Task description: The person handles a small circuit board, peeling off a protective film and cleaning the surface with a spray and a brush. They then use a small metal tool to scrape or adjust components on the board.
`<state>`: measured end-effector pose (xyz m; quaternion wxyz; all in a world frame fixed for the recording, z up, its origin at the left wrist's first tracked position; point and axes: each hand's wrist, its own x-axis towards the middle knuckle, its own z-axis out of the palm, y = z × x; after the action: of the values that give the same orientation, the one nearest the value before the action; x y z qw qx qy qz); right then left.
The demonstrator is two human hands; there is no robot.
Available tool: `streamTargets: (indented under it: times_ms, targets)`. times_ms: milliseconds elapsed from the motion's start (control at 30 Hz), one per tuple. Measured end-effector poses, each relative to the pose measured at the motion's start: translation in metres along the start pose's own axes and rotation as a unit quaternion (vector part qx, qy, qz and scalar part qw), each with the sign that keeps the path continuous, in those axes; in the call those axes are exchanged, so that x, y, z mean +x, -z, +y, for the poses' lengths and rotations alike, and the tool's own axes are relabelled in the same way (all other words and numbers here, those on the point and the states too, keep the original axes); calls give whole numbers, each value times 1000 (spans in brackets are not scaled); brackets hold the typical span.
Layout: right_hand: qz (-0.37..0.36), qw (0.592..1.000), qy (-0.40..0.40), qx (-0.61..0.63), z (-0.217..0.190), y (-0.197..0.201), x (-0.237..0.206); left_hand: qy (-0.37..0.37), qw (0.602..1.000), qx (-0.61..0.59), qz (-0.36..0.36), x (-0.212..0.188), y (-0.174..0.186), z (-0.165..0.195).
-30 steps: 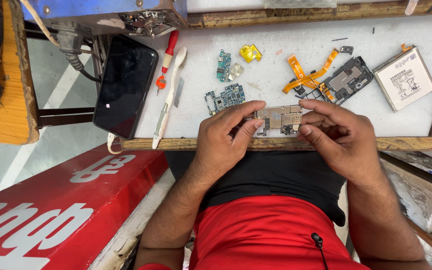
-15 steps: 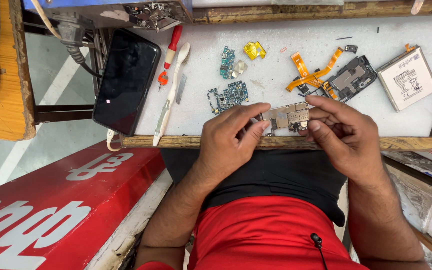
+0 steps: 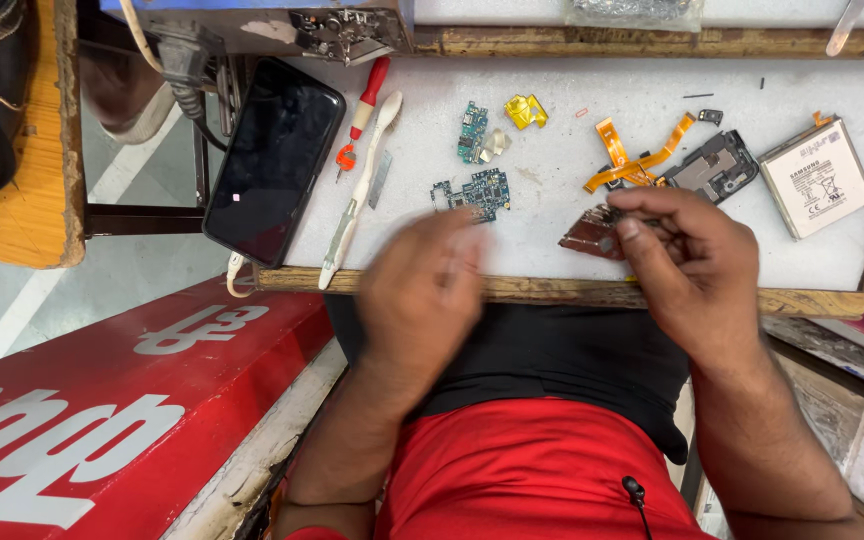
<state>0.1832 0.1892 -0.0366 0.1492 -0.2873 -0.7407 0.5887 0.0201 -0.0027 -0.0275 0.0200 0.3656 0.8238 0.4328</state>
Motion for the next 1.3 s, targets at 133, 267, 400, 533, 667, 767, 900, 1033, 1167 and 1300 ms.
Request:
streamTargets:
  times_ms: [133,267,400,533,667,767,900,1033,1167,1300]
  targets:
    - [-28,996,-58,63,3,-2,10,53,991,121,-2,14,23,-32]
    - [-45,985,-48,161,5,-1,16,23,971,238,0,17,24,-43]
    - [-59,989,-44,132,8,5,13,57,964,258,-2,19,25,-48]
    - [-70,988,-43,132,18,11,11,52,964,261,4,19,25,-48]
    - [-89,978,-12,188,30,16,6,101,958,267,-26,21,16,-40]
    - [-121,950,2,288,37,20,4,86,957,275,-26,23,15,-37]
    - [-165,915,24,368,40,23,4,100,962,250,-48,24,14,-39]
    - [-185,901,41,389,40,23,6,94,964,243,-47,26,13,-37]
    - [-188,899,24,394,39,24,7,32,972,231,-40,28,20,-18]
    - [-170,890,-24,422,35,26,5,25,992,-71,-100,15,16,18]
